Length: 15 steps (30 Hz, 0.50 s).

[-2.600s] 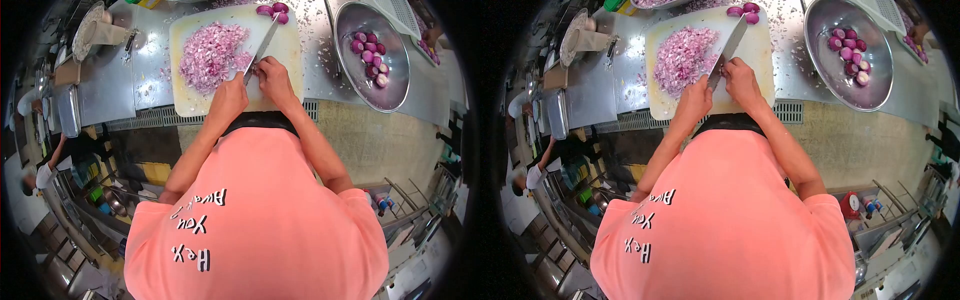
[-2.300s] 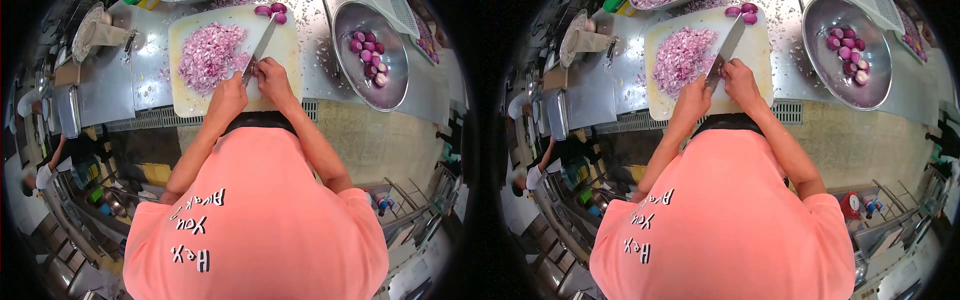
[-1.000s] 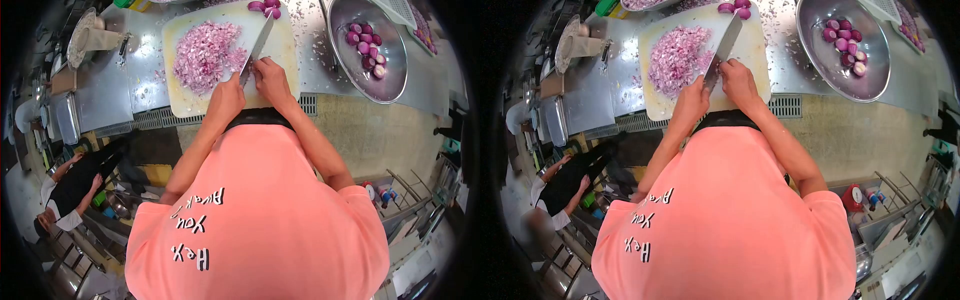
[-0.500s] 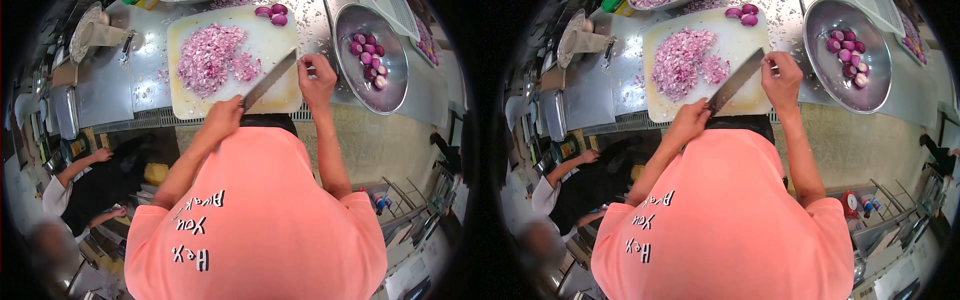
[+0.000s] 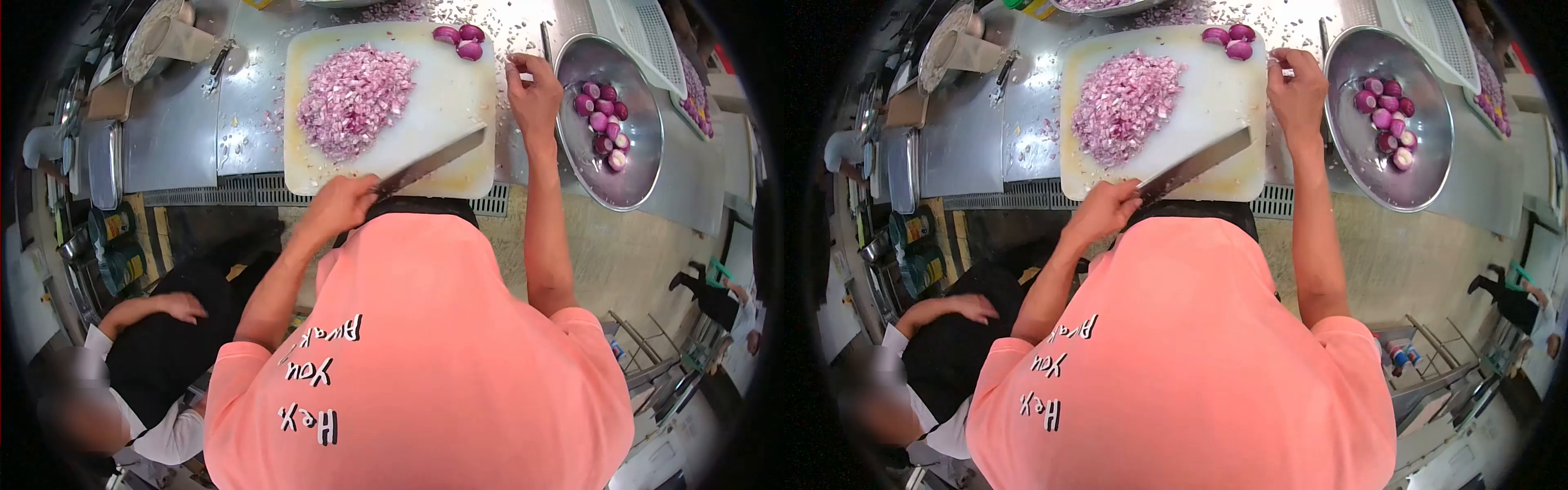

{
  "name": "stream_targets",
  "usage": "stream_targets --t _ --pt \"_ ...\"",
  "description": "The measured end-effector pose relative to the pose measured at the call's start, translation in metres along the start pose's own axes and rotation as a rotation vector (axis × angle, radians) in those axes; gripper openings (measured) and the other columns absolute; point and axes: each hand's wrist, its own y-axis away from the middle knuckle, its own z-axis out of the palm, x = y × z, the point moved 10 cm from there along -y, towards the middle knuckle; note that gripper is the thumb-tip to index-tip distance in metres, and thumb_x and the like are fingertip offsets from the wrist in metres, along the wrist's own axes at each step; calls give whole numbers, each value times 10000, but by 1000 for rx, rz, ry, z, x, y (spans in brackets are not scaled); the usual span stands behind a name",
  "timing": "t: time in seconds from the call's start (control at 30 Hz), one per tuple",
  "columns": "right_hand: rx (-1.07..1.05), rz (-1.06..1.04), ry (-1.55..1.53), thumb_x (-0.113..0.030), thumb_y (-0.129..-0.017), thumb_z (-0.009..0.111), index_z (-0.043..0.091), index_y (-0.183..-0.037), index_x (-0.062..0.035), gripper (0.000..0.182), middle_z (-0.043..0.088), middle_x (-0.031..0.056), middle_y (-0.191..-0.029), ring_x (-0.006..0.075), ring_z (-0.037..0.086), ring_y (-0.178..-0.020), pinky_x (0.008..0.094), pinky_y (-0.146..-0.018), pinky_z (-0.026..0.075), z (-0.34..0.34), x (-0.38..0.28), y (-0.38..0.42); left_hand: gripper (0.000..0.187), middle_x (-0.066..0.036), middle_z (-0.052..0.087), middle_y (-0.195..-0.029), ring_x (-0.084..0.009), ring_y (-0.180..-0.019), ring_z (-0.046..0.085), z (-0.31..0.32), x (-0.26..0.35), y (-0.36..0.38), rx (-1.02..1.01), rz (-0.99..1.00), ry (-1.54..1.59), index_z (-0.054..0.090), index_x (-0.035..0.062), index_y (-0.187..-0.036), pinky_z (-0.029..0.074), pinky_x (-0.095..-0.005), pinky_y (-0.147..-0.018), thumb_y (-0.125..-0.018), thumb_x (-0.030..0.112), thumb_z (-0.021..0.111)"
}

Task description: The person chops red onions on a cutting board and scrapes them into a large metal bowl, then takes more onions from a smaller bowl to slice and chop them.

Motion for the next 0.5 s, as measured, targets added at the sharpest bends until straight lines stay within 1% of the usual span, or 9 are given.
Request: stream_targets --t 0.03,0.1,0.17,0.2,0.23,0.3,0.37,0.4,0.5 --pt "-3 -8 -9 6 -800 629 698 -923 17 141 677 143 -890 236 685 -741 312 -629 589 4 2 -5 168 -233 624 -725 -435 -718 613 -4 -15 0 5 0 1 625 16 -1013 459 -453 -624 -861 88 621" --pt "-11 -5 -35 -9 -797 631 711 -925 8 151 683 153 -903 247 689 -744 328 -655 580 14 11 -12 267 -208 633 -697 -288 -616 597 -25 -53 1 130 -157 150 612 -12 -1104 456 -391 -598 -878 127 644" --pt "-86 -77 37 -20 -792 635 718 -935 -13 165 687 159 -923 268 691 -767 350 -704 564 35 20 -16 334 -188 645 -697 -255 -597 565 -45 -49 3 131 -282 32 607 -12 -1166 464 -371 -607 -876 145 656" --pt "-135 -61 41 -47 -791 649 724 -953 -37 179 688 159 -951 302 680 -839 374 -790 536 50 37 -15 260 -214 626 -688 -352 -643 587 -57 -41 8 241 -273 -14 603 -18 -1090 457 -410 -601 -877 127 639" --pt "-129 -60 47 -47 -791 649 724 -953 -37 179 688 159 -951 302 680 -839 374 -790 536 58 45 -18 192 -240 607 -680 -449 -689 609 -71 -27 11 352 -257 -59 598 -25 -1015 449 -449 -596 -879 108 622" --pt "-171 -114 143 -99 -826 684 718 -1004 -45 189 695 152 -978 292 686 -866 357 -792 541 80 53 -19 179 -261 606 -692 -467 -709 613 -56 -13 9 270 -278 -99 571 -30 -1010 450 -482 -609 -891 101 602" --pt "-186 -132 150 -124 -824 697 718 -1016 -48 207 694 159 -990 317 677 -866 374 -793 535 88 48 -18 179 -288 602 -723 -480 -736 610 -44 0 7 403 -94 -7 554 -29 -1024 448 -517 -634 -894 90 586" --pt "-224 -63 154 -125 -817 675 717 -1001 -51 203 686 159 -988 335 658 -905 390 -821 520 91 50 -14 204 -308 606 -769 -483 -779 613 -32 -6 0 324 -187 -96 551 -21 -1063 441 -543 -656 -896 94 580" --pt "-232 -8 95 -128 -811 649 708 -949 -57 167 663 159 -961 357 628 -931 424 -830 502 96 49 -3 253 -317 605 -769 -489 -773 607 -26 -8 -5 276 -179 -44 563 -13 -1108 451 -529 -653 -903 132 593"
